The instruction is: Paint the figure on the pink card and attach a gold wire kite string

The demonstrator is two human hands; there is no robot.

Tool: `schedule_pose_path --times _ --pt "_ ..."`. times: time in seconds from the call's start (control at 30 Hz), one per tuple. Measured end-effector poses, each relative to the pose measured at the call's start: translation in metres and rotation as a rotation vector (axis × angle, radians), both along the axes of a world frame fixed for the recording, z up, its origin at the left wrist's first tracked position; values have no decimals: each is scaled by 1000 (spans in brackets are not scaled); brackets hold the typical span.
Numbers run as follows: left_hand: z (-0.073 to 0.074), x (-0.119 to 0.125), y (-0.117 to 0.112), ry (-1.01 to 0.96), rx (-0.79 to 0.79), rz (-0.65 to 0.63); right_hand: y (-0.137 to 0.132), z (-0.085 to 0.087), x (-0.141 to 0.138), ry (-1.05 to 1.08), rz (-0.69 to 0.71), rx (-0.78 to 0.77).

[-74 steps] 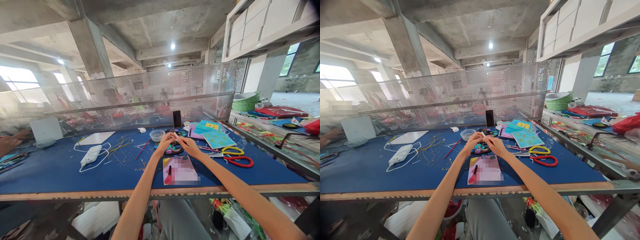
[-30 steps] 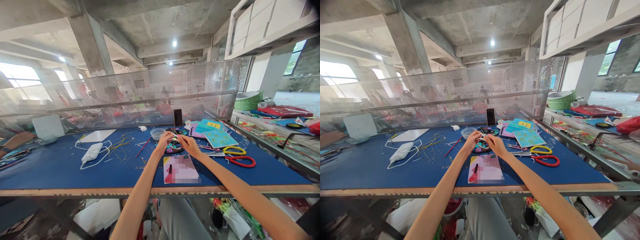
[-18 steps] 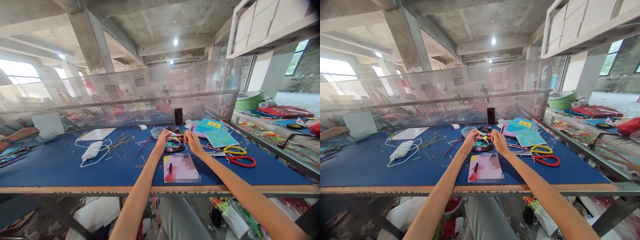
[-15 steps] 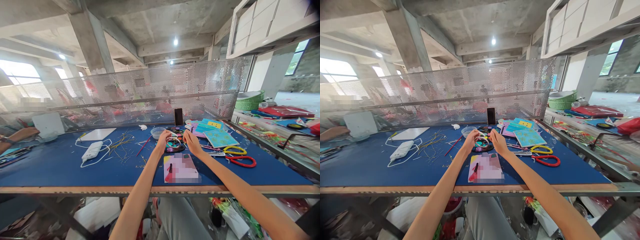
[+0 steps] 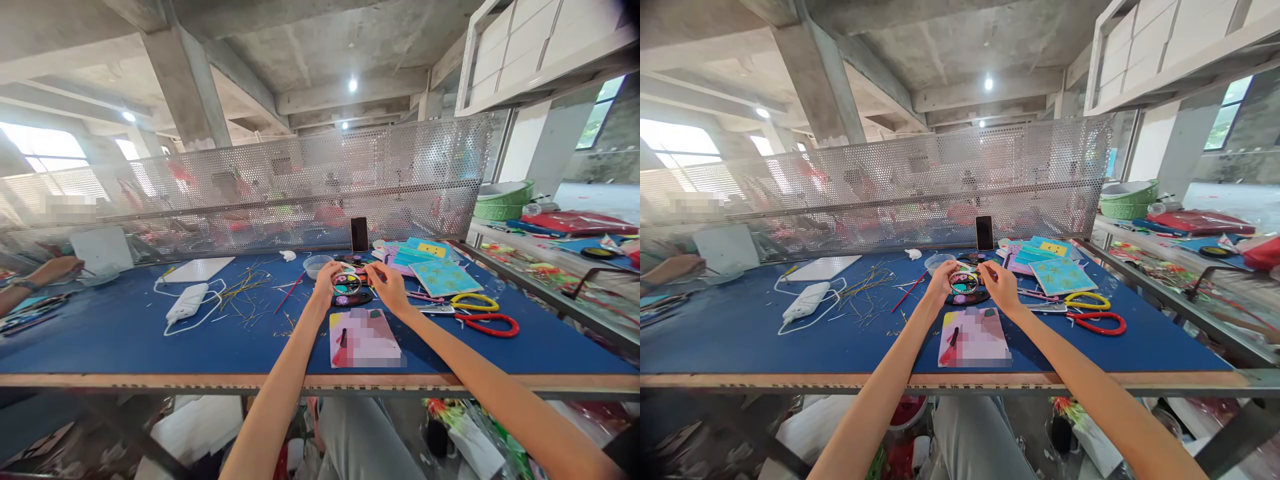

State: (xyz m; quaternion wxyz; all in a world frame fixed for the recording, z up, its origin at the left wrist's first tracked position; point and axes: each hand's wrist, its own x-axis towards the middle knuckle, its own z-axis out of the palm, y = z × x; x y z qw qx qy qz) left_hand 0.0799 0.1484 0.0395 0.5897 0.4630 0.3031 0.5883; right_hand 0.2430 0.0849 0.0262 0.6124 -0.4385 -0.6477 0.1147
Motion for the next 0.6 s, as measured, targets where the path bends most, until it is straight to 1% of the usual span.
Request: schedule_pose_path --times 0.17,0.6 --pt "1 1 -1 -23 -10 -9 1 -1 1 -4 16 -9" --pt "12 4 -13 -51 -47 -38 0 -1 1 15 24 -24"
